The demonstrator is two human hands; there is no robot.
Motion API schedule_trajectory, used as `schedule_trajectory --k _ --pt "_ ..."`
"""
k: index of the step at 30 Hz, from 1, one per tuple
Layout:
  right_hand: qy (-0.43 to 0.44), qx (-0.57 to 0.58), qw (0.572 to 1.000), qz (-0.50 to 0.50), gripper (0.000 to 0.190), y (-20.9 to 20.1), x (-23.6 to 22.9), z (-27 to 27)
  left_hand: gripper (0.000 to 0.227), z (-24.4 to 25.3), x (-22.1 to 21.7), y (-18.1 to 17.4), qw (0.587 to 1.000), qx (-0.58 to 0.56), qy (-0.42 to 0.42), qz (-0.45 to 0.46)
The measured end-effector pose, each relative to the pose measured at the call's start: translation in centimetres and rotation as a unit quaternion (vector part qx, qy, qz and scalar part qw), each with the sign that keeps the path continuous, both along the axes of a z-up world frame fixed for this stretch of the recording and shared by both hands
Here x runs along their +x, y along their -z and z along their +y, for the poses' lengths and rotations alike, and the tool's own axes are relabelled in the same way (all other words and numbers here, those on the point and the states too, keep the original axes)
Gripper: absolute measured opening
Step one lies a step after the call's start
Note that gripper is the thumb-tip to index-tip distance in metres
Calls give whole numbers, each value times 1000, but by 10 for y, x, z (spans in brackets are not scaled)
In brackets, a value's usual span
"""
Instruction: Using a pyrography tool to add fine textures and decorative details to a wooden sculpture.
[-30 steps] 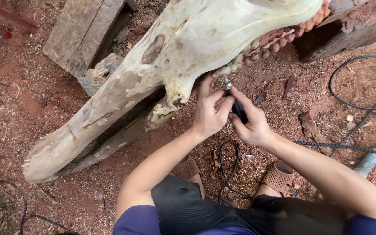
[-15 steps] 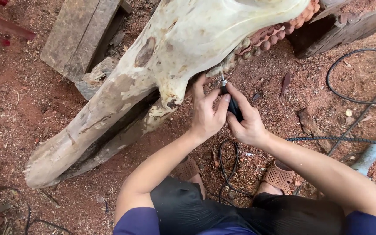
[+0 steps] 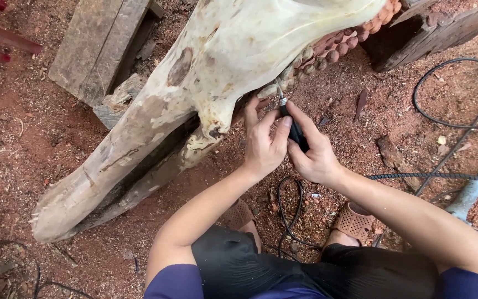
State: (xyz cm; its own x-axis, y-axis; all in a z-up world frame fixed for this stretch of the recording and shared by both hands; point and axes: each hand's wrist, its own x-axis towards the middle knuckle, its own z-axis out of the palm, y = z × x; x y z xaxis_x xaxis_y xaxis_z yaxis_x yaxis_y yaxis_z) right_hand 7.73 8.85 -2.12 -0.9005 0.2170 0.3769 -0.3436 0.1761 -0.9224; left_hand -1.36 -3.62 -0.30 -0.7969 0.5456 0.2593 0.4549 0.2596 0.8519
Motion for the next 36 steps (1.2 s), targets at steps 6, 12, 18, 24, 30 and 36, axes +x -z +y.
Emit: schedule_trajectory --k 6,12,18,24,30,36 --pt "8 22 1000 -16 71 -32 -1 8 36 10 -3 -7 992 78 43 -93" --pt "9 3 999 -47 70 -47 -4 11 29 12 -6 -10 992 84 31 -86" --pt "9 -24 996 -88 69 -47 -5 8 28 12 -3 -17 989 97 36 -108" --pt "15 -30 997 -67 68 -46 -4 9 24 18 -4 -11 987 113 38 -108" --pt "24 -30 998 -56 70 -21 19 15 26 30 13 -24 961 175 83 -197" --pt "-1 -128 986 -107 69 -15 30 15 27 27 10 30 950 153 118 -244"
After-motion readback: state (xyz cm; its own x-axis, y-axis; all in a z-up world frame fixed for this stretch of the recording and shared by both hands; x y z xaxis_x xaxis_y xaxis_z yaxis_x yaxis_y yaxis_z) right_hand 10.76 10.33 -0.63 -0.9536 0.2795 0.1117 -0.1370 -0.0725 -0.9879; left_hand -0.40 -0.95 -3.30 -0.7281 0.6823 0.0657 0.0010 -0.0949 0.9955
